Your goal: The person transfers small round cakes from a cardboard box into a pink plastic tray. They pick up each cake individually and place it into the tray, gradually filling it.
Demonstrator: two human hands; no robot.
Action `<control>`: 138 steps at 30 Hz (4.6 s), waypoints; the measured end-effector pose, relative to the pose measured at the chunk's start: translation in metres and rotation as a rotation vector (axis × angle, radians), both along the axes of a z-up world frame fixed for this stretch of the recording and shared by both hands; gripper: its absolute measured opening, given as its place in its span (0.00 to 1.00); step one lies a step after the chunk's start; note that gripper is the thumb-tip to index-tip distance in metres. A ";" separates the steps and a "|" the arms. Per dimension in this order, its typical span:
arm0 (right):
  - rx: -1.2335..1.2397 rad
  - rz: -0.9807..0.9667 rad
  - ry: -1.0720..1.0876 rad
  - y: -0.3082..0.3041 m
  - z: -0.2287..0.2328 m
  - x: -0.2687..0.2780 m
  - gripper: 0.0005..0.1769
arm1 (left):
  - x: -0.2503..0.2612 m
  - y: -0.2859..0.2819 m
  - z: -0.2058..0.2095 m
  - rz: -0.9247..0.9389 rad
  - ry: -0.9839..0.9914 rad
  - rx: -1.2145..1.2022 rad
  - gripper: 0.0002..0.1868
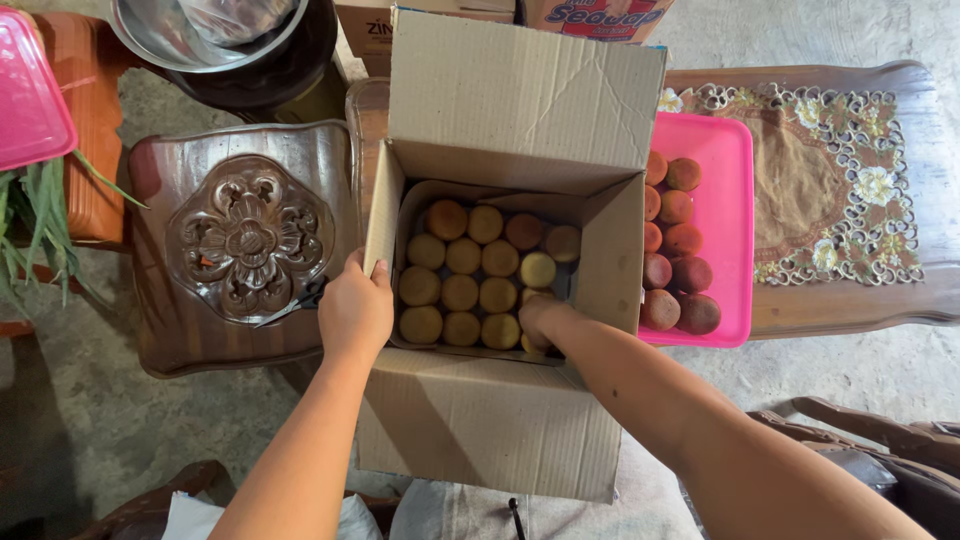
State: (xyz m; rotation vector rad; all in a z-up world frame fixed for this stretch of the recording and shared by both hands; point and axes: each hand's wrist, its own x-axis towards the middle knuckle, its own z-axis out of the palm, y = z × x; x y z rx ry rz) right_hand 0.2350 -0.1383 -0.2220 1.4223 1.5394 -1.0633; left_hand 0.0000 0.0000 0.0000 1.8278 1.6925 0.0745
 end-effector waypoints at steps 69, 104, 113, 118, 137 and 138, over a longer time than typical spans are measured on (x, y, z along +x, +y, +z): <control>0.590 -1.749 0.197 -0.075 -0.030 0.284 0.23 | -0.002 0.002 -0.003 -0.008 0.106 0.015 0.24; 0.129 0.090 -0.081 0.045 0.159 0.086 0.27 | -0.003 0.002 -0.007 0.007 -0.005 0.053 0.21; 0.399 -0.243 0.050 0.060 0.118 0.100 0.20 | -0.002 0.000 0.000 0.006 -0.025 0.033 0.20; 0.638 -0.538 0.129 0.072 0.093 0.115 0.17 | -0.002 0.002 0.004 0.004 -0.039 0.012 0.20; 0.312 -1.065 0.191 0.091 0.040 0.121 0.17 | -0.002 0.000 -0.001 -0.008 -0.059 0.028 0.18; 0.326 -1.117 0.238 0.091 0.040 0.112 0.16 | -0.003 -0.001 -0.002 -0.013 -0.055 0.028 0.18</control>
